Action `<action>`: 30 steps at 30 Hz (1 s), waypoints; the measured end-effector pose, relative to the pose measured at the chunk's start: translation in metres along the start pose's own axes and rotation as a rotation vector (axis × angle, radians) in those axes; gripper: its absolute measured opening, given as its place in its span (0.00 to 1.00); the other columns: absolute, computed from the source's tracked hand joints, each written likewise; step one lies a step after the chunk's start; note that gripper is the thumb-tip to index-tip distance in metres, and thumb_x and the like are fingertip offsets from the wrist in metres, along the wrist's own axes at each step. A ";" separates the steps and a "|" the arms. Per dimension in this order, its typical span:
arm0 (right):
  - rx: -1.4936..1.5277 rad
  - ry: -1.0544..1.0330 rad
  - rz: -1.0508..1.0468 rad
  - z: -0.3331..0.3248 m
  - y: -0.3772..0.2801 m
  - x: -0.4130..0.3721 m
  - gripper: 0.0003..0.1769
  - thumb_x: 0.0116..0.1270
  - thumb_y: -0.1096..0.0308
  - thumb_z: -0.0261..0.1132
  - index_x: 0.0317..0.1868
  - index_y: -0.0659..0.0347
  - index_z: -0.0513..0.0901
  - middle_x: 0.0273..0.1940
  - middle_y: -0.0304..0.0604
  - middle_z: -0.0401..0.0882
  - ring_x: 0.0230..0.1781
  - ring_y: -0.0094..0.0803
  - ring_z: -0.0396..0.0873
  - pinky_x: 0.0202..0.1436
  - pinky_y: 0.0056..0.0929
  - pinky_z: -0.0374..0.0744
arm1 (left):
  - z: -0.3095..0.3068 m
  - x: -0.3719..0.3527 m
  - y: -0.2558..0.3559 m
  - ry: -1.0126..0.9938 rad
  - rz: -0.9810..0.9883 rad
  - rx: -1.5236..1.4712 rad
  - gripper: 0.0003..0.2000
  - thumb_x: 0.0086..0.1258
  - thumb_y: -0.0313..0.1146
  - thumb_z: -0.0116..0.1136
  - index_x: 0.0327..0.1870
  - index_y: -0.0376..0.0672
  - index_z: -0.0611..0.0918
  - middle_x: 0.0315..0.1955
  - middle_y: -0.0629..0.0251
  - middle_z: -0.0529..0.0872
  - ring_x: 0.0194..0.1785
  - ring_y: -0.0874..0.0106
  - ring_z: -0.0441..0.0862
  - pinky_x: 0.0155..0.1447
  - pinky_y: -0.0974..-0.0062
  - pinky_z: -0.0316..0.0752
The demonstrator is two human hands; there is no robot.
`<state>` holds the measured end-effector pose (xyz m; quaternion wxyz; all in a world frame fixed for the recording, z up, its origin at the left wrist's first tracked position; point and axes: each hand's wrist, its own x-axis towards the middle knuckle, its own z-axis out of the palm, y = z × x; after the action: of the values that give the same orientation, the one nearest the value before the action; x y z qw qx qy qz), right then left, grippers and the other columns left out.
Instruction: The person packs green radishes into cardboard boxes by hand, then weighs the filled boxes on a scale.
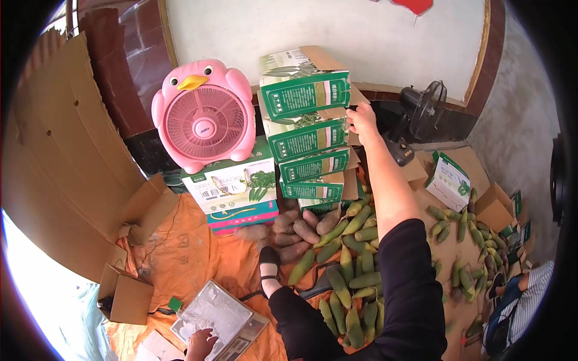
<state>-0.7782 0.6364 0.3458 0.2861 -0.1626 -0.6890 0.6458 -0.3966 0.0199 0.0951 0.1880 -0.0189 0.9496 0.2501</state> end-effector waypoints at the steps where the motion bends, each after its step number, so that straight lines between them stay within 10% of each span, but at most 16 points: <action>1: 0.000 0.027 0.006 0.005 0.000 0.010 0.36 0.59 0.72 0.67 0.67 0.62 0.62 0.54 0.46 0.73 0.38 0.30 0.78 0.34 0.35 0.75 | 0.000 0.003 0.002 -0.019 0.003 0.008 0.19 0.57 0.39 0.67 0.48 0.40 0.84 0.34 0.56 0.88 0.39 0.62 0.86 0.47 0.66 0.79; 9: 0.063 -0.089 -0.027 0.038 -0.018 0.051 0.45 0.62 0.69 0.66 0.74 0.57 0.48 0.73 0.44 0.55 0.49 0.36 0.77 0.46 0.39 0.75 | 0.029 0.027 -0.023 -0.002 0.117 -0.049 0.15 0.60 0.43 0.63 0.38 0.40 0.84 0.30 0.52 0.86 0.36 0.54 0.83 0.41 0.60 0.77; 11: 0.042 -0.016 -0.033 0.042 -0.012 0.063 0.45 0.63 0.69 0.66 0.74 0.57 0.48 0.68 0.42 0.62 0.45 0.31 0.77 0.42 0.34 0.76 | 0.041 0.029 -0.037 0.016 0.236 0.055 0.15 0.58 0.38 0.64 0.42 0.38 0.84 0.31 0.54 0.86 0.37 0.58 0.84 0.43 0.65 0.79; 13: -0.011 0.071 -0.039 0.045 -0.005 0.073 0.35 0.65 0.68 0.65 0.70 0.58 0.60 0.58 0.40 0.73 0.38 0.26 0.76 0.39 0.28 0.75 | 0.009 0.021 0.013 -0.073 -0.109 -0.195 0.17 0.58 0.37 0.64 0.46 0.38 0.84 0.33 0.54 0.87 0.37 0.59 0.84 0.44 0.66 0.79; 16: 0.001 -0.017 0.011 0.041 -0.005 0.069 0.08 0.69 0.68 0.60 0.46 0.60 0.77 0.36 0.39 0.81 0.27 0.27 0.80 0.28 0.22 0.74 | 0.013 0.019 0.004 -0.048 -0.046 -0.147 0.18 0.58 0.36 0.65 0.48 0.39 0.84 0.32 0.53 0.87 0.37 0.61 0.84 0.44 0.67 0.79; 30: 0.251 -0.306 0.125 -0.119 -0.048 -0.106 0.13 0.69 0.66 0.57 0.53 0.55 0.74 0.46 0.38 0.80 0.44 0.34 0.83 0.38 0.31 0.79 | -0.007 -0.015 0.008 0.064 0.114 -0.100 0.16 0.56 0.33 0.66 0.46 0.37 0.84 0.30 0.55 0.87 0.36 0.60 0.86 0.43 0.66 0.79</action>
<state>-0.6166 0.6631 0.3738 0.1555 -0.0680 -0.6273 0.7601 -0.3857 0.0227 0.1102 0.1416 0.0180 0.9411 0.3066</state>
